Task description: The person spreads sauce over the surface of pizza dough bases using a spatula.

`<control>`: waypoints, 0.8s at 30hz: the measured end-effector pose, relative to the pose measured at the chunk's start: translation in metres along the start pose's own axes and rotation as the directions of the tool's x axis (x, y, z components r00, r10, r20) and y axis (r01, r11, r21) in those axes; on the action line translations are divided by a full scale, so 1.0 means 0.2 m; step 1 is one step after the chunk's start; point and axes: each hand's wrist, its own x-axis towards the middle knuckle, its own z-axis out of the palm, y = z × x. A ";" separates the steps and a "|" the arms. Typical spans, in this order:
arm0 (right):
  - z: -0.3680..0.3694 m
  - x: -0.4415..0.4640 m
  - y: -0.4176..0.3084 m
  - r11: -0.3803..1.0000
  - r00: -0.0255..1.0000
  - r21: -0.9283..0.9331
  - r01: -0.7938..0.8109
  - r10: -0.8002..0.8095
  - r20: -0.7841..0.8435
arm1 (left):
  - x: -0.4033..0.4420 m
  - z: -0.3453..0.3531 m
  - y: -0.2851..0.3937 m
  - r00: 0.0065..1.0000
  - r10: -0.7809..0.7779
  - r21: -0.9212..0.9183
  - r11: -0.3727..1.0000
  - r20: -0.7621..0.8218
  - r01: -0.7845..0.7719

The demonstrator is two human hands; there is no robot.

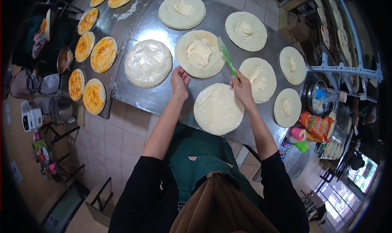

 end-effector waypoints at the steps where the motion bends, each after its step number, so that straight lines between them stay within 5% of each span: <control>1: 0.02 0.02 -0.01 0.997 0.999 -0.073 -0.028 0.026 -0.018 | 0.01 0.00 0.00 0.999 0.008 -0.075 0.997 0.049 -0.004; 6: 0.11 0.04 -0.02 0.988 0.992 -0.109 -0.111 0.104 -0.065 | 0.11 0.12 0.08 0.953 -0.016 -0.321 0.940 0.303 0.118; 12: 0.12 0.02 -0.05 0.990 0.988 0.047 -0.132 0.135 -0.070 | 0.38 0.23 0.03 0.674 -0.306 -0.098 0.866 0.672 0.491; 15: 0.17 0.00 -0.04 0.988 0.986 0.108 -0.108 0.120 -0.114 | 0.42 0.29 0.03 0.599 -0.354 -0.054 0.829 0.719 0.556; 18: 0.32 -0.12 -0.16 0.986 0.979 -0.102 -0.130 0.111 -0.172 | 0.41 0.32 0.03 0.594 -0.322 -0.074 0.836 0.738 0.544; 19: 0.36 -0.18 -0.27 0.974 0.969 -0.072 -0.215 0.203 -0.137 | 0.41 0.31 0.04 0.602 -0.302 -0.085 0.845 0.739 0.528; 21: 0.45 -0.34 -0.34 0.992 0.987 0.088 -0.092 0.103 -0.126 | 0.39 0.28 0.07 0.618 -0.270 -0.112 0.855 0.739 0.507; 24: 0.33 -0.43 -0.60 0.980 0.990 0.144 -0.136 0.130 0.051 | 0.34 0.17 0.13 0.648 -0.219 -0.155 0.870 0.730 0.468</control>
